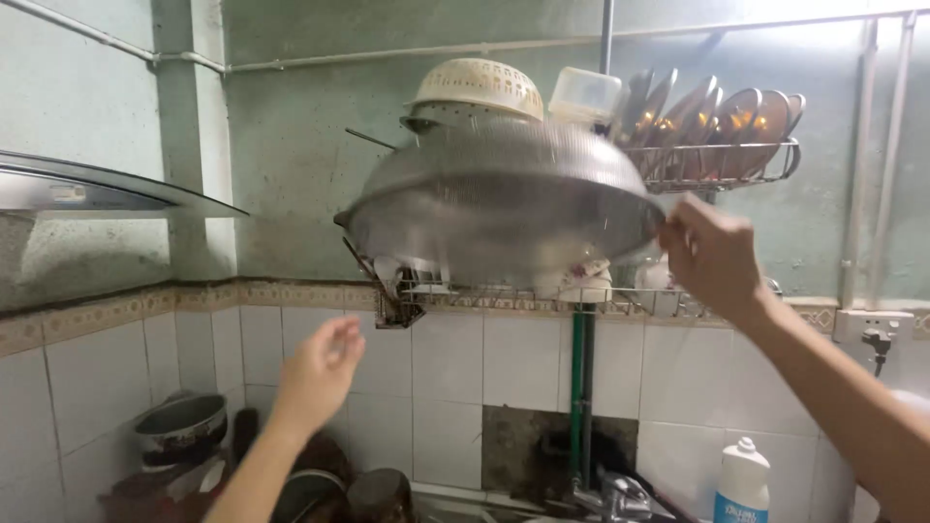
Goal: Serving cooked vegetables from a pot onto a plate, washing a pan in the sink, and organizing kitchen utensils.
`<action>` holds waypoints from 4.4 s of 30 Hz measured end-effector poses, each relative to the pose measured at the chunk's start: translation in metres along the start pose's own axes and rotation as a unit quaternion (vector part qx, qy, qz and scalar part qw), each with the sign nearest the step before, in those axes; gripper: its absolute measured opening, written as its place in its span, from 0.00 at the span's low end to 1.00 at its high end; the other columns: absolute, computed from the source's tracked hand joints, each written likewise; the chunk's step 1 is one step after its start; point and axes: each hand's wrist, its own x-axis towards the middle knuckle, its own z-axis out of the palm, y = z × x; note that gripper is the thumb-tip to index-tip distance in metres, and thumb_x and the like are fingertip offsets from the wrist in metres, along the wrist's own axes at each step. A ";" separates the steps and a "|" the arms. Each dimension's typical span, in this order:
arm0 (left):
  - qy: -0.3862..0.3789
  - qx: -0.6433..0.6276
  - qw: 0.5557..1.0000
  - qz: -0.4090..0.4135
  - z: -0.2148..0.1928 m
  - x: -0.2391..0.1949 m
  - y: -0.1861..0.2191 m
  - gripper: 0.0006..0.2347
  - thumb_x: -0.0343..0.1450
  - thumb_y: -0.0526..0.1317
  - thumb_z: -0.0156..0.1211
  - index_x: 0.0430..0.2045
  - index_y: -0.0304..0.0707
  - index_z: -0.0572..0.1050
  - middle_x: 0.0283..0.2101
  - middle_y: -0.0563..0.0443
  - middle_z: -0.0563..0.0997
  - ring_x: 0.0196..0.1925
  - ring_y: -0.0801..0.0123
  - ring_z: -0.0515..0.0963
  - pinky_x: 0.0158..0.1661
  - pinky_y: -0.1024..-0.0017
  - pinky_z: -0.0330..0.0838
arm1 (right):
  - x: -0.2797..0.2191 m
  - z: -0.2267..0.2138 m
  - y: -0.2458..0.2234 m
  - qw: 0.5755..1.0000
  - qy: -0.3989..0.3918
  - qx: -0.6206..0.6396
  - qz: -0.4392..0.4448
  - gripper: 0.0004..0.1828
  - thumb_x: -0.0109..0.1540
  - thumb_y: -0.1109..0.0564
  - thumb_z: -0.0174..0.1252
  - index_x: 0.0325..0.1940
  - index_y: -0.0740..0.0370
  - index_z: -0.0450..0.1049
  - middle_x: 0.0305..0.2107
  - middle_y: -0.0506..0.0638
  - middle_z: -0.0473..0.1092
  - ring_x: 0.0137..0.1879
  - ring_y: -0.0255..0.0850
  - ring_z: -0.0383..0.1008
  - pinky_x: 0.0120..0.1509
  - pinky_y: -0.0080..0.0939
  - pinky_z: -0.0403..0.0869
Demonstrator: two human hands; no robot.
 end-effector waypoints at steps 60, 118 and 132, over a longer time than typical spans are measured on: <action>0.133 0.015 0.953 0.270 0.011 0.212 0.061 0.12 0.75 0.45 0.55 0.29 0.36 0.80 0.29 0.54 0.87 0.32 0.73 0.87 0.35 0.73 0.78 | 0.184 0.240 0.015 0.958 0.139 -0.118 -0.222 0.23 0.67 0.57 0.53 0.67 0.59 0.67 0.57 0.60 0.70 0.63 0.57 0.71 0.65 0.59 0.72; -0.113 0.218 0.969 0.012 0.456 -0.221 -0.079 0.16 0.72 0.50 0.64 0.18 0.41 0.85 0.55 0.47 0.79 0.63 0.52 0.69 0.64 0.33 0.47 | -0.433 -0.075 0.106 0.841 -0.483 0.091 0.226 0.11 0.58 0.55 0.59 0.43 0.54 0.80 0.33 0.53 0.77 0.36 0.50 0.80 0.39 0.51 0.77; -0.068 0.323 0.944 0.024 0.464 -0.227 -0.098 0.06 0.67 0.41 0.68 0.25 0.39 0.81 0.45 0.46 0.75 0.53 0.50 0.73 0.58 0.30 0.56 | -0.444 -0.036 0.147 0.820 -0.448 0.189 0.303 0.12 0.63 0.54 0.58 0.47 0.59 0.81 0.32 0.56 0.79 0.32 0.42 0.82 0.38 0.42 0.78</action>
